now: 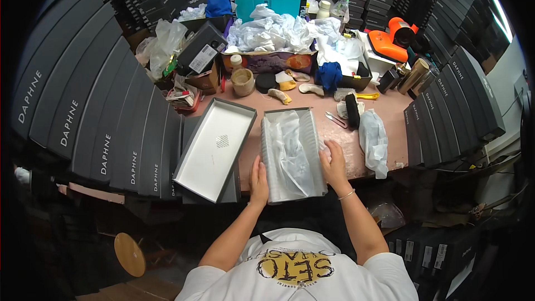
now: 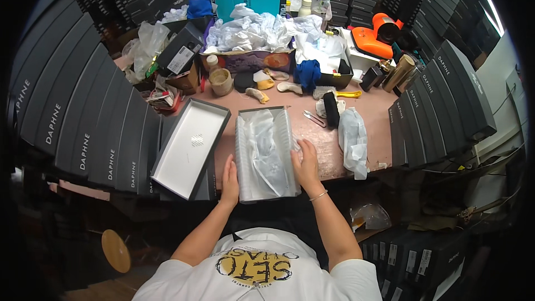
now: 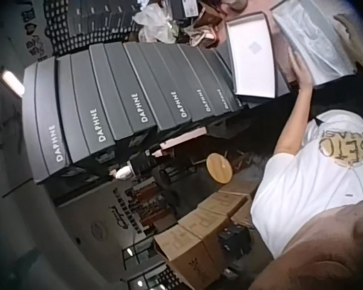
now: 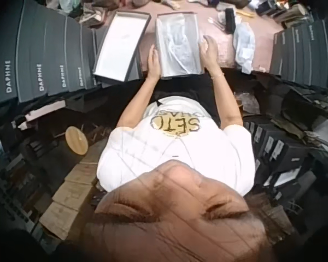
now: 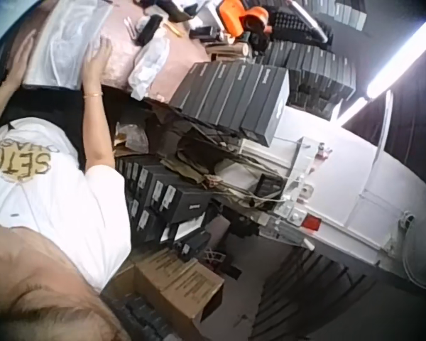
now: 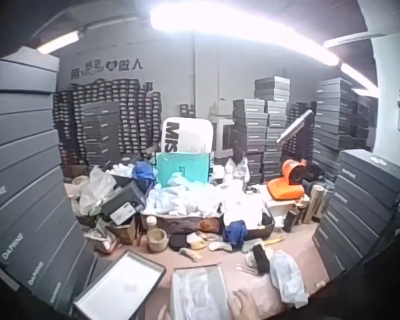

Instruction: Inspecting and packing shoes into boxes in a shoe manufacturing facility.

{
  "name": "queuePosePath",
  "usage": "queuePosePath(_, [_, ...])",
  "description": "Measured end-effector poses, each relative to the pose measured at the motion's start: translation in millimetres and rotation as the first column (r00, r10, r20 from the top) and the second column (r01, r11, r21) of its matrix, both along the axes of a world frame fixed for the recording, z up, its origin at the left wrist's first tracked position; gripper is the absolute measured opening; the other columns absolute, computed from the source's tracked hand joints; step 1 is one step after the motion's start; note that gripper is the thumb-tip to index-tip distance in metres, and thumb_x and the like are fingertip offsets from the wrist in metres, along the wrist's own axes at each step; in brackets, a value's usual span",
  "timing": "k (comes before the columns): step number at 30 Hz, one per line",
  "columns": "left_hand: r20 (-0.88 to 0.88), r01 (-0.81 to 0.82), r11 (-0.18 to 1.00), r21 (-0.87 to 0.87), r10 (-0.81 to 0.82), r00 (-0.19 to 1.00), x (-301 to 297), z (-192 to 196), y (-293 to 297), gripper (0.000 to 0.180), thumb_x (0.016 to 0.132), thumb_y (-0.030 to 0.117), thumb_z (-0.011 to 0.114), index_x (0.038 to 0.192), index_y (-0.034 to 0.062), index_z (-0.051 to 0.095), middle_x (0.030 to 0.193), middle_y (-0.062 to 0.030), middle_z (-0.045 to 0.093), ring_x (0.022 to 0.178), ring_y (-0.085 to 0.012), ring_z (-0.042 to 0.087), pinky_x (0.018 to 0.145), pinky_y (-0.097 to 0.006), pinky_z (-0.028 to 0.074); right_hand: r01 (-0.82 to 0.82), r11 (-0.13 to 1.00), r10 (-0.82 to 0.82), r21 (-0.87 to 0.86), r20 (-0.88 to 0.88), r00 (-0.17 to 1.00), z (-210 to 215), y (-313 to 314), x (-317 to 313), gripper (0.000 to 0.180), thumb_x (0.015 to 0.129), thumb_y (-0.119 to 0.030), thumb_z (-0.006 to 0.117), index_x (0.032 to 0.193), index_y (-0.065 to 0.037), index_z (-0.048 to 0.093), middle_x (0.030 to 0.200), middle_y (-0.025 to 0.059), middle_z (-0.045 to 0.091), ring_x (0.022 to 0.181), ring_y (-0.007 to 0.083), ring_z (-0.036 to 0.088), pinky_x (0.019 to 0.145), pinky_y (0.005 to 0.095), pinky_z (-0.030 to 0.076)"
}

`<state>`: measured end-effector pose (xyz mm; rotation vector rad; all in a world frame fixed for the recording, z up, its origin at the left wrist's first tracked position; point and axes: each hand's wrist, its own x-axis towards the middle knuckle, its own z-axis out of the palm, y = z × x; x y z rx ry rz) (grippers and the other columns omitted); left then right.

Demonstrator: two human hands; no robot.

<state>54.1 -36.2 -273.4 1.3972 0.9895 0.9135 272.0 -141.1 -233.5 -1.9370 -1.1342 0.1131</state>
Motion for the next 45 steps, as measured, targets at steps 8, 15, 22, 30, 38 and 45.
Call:
queuePosePath(8, [0.113,0.024,0.922,0.387,-0.073,0.991,-32.8,78.0,-41.4,0.04,0.098,0.023,0.049,0.128,-0.0026,0.051,0.133,-0.0212,0.048,0.125,-0.0347,0.047,0.106,-0.04,0.036,-0.161,0.87,0.297,-0.466,0.233,0.926,-17.6,47.0,-62.6,0.061,0.066,-0.026,0.075,0.118,-0.001,0.055,0.135,0.0231,0.045,0.125,0.0385,0.043,0.088,0.0514,0.047])
queuePosePath(15, [0.481,0.329,0.914,-0.237,-0.183,0.857,-20.0,79.2,-49.3,0.07,0.094,0.047,0.054,0.144,0.0038,0.03,0.14,-0.0137,0.041,0.133,-0.0269,0.038,0.108,-0.043,0.035,-0.157,0.988,0.139,-0.005,-0.433,0.891,73.9,25.9,-67.6,0.039,0.076,-0.014,0.065,0.109,0.004,0.054,0.093,0.0161,0.063,0.081,0.0222,0.062,0.073,0.0353,0.05])
queuePosePath(22, [0.768,0.664,0.695,-0.274,-0.258,0.587,-20.7,109.1,-48.0,0.078,0.087,0.058,0.057,0.143,0.009,0.032,0.132,-0.0122,0.051,0.123,-0.0307,0.051,0.091,-0.048,0.051,-0.385,0.859,0.389,0.338,0.06,0.919,119.7,-11.1,-100.9,0.046,0.087,-0.012,0.063,0.129,-0.001,0.049,0.131,0.0189,0.049,0.123,0.034,0.046,0.105,0.0401,0.035])
queuePosePath(30, [0.474,0.458,0.796,-0.396,-0.25,0.844,-38.6,59.8,-42.4,0.058,0.094,0.04,0.052,0.138,0.0042,0.04,0.127,-0.0154,0.055,0.111,-0.0302,0.059,0.09,-0.042,0.052,-0.273,0.912,0.408,0.307,-0.599,0.689,97.1,-12.6,-51.4,0.028,0.094,-0.014,0.056,0.117,0.0,0.06,0.109,0.009,0.066,0.098,0.0164,0.06,0.085,0.0309,0.049])
queuePosePath(38, [0.473,0.217,0.803,-0.555,0.09,0.876,-46.5,33.2,-15.6,0.047,0.096,0.034,0.046,0.134,0.0058,0.045,0.126,-0.0119,0.056,0.111,-0.0268,0.058,0.089,-0.04,0.051,-0.518,0.852,0.512,0.079,-0.337,0.79,76.0,-54.2,-110.9,0.022,0.094,-0.02,0.057,0.095,0.001,0.06,0.083,0.0169,0.062,0.082,0.0334,0.061,0.072,0.0361,0.049])
queuePosePath(45, [0.161,0.289,0.941,-0.176,-0.263,0.951,-61.7,112.9,6.4,0.033,0.099,0.022,0.045,0.115,-0.0048,0.056,0.104,-0.0135,0.064,0.092,-0.0209,0.064,0.086,-0.034,0.05,-0.355,0.893,0.438,0.278,-0.348,0.829,107.8,-54.1,-6.8,0.048,0.091,-0.029,0.063,0.131,-0.004,0.052,0.106,0.0131,0.065,0.091,0.0209,0.063,0.084,0.0346,0.049])
